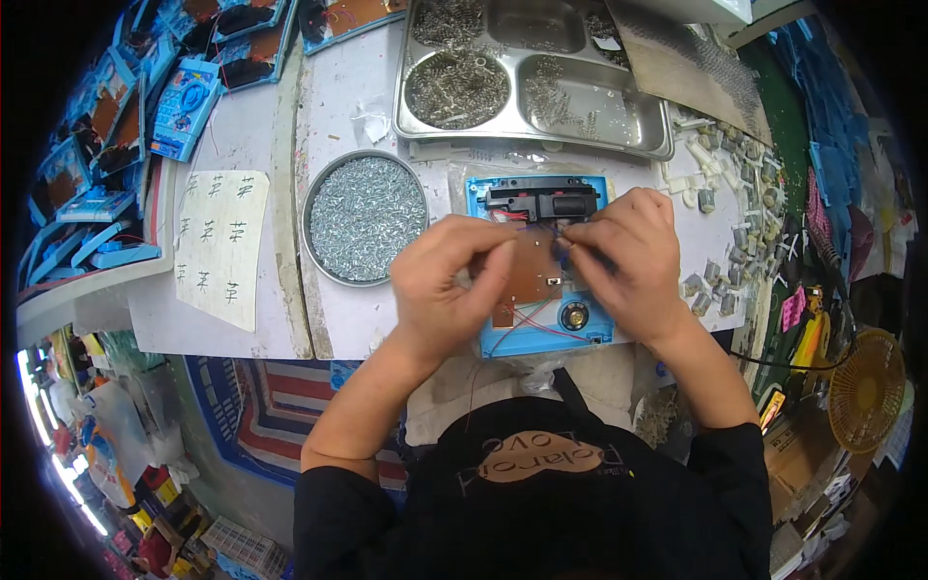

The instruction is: Assembling, soldering, and securing components inside the plastic housing of a blue electronic device.

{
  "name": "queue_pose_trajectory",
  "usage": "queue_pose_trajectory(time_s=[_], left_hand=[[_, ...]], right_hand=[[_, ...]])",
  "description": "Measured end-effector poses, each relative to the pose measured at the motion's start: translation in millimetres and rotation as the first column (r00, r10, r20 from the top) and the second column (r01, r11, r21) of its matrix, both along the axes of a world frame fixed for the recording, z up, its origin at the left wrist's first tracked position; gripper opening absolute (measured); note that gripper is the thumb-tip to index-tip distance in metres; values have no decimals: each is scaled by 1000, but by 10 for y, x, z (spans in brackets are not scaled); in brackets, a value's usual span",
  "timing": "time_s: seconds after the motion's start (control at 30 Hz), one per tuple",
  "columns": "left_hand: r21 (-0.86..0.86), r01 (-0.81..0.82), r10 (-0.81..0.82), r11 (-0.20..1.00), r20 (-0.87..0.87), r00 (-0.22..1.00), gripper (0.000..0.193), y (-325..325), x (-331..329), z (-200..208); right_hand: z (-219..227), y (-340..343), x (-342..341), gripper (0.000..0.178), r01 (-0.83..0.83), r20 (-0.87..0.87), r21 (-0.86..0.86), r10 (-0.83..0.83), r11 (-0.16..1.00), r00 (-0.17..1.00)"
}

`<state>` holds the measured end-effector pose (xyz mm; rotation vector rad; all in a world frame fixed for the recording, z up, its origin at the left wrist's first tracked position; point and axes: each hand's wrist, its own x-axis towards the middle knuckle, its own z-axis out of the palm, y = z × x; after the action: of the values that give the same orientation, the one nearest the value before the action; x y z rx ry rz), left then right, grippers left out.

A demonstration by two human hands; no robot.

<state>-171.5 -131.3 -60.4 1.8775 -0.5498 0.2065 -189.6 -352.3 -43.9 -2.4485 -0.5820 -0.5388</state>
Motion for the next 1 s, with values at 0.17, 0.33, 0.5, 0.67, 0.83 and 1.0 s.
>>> queue_pose_trajectory(time_s=[0.17, 0.33, 0.5, 0.67, 0.83, 1.0], left_hand=[[246, -215, 154, 945, 245, 957, 22, -21, -63, 134], [363, -66, -29, 929, 252, 967, 32, -395, 67, 302], [314, 93, -167, 945, 218, 962, 21, -429, 257, 127], [248, 157, -205, 956, 181, 962, 16, -453, 253, 56], [234, 127, -165, 964, 152, 974, 18, -465, 201, 84], [280, 119, -162, 953, 135, 978, 16, -475, 189, 151]], right_hand=[[-65, -10, -60, 9, 149, -172, 262, -106, 954, 979], [-67, -15, -95, 11, 228, -248, 423, -130, 877, 960], [-94, -86, -105, 14, 173, -208, 444, -87, 879, 974], [-122, -155, -139, 15, 152, -223, 478, -47, 865, 974], [32, -475, -407, 13, 162, -178, 364, -103, 917, 979], [118, -1570, -1410, 6, 675, -213, 489, -675, 552, 707]])
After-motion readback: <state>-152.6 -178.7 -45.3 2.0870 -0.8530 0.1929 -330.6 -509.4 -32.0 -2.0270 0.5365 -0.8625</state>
